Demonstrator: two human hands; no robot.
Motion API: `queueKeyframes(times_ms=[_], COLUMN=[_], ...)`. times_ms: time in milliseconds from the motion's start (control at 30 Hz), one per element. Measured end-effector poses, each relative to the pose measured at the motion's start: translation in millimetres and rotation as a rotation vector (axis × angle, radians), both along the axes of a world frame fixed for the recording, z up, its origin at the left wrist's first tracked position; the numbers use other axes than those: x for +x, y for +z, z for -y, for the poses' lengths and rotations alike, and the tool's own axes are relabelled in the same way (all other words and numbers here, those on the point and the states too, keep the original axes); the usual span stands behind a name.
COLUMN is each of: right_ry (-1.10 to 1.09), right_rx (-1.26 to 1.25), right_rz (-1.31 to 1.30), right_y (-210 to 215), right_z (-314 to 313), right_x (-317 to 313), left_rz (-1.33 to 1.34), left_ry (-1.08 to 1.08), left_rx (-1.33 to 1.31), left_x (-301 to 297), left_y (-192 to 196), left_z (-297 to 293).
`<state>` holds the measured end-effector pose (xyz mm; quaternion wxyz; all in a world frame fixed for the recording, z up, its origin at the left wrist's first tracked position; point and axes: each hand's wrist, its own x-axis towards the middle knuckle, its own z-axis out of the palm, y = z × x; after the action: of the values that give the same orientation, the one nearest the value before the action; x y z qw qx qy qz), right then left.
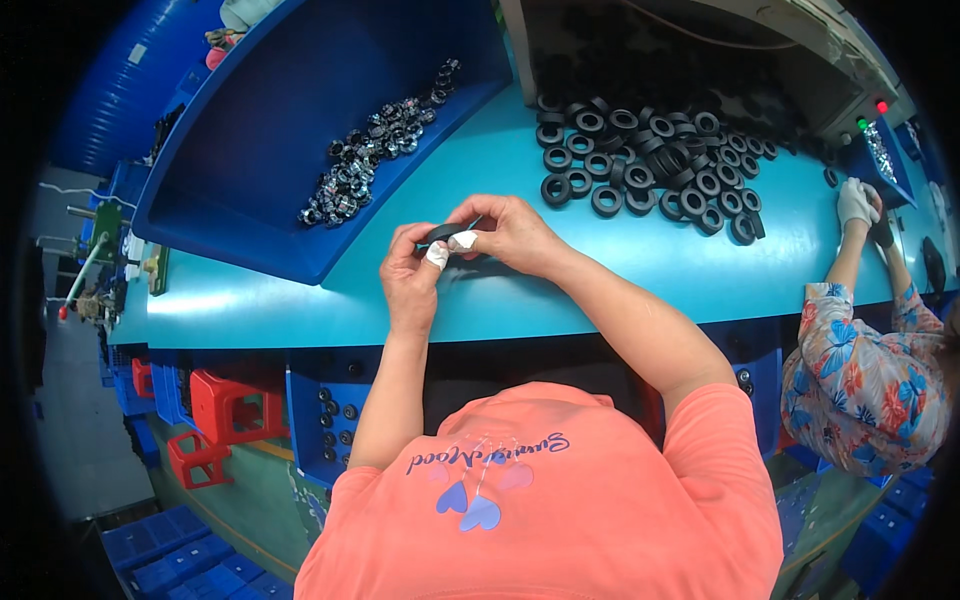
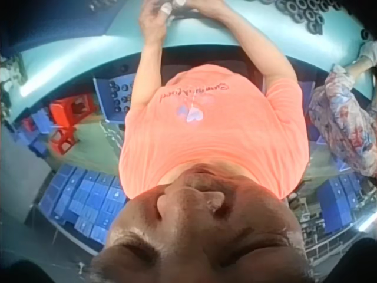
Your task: Assembling small white plastic components into black circular rings on an industrial production line.
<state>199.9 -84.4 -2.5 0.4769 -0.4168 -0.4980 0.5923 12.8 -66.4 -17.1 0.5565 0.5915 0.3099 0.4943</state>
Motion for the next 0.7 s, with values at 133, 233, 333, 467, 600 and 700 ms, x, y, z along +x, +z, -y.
queueKeyframes(times_ms=[133, 233, 333, 467, 600, 700], right_ry=[-0.022, -0.011, -0.004, 0.005, -0.061, 0.003], right_rx=[-0.205, -0.261, -0.265, -0.256, -0.175, -0.079], right_rz=[-0.147, -0.217, -0.233, -0.210, 0.024, 0.265], right_y=[12, 10, 6, 8, 12, 26], right_z=[1, -1, -1, -1, 2, 6], right_x=[-2, 4, 4, 4, 5, 16], left_rz=[0.105, 0.111, 0.100, 0.100, -0.019, -0.266], left_ry=[-0.055, -0.076, -0.073, -0.034, 0.084, 0.244], left_rx=[-0.177, -0.179, -0.186, -0.192, -0.168, -0.153], left_x=[3, 4, 3, 4, -18, -81], left_y=[3, 6, 2, 3, 14, 22], left_z=[-1, -1, -2, -3, 4, 18])
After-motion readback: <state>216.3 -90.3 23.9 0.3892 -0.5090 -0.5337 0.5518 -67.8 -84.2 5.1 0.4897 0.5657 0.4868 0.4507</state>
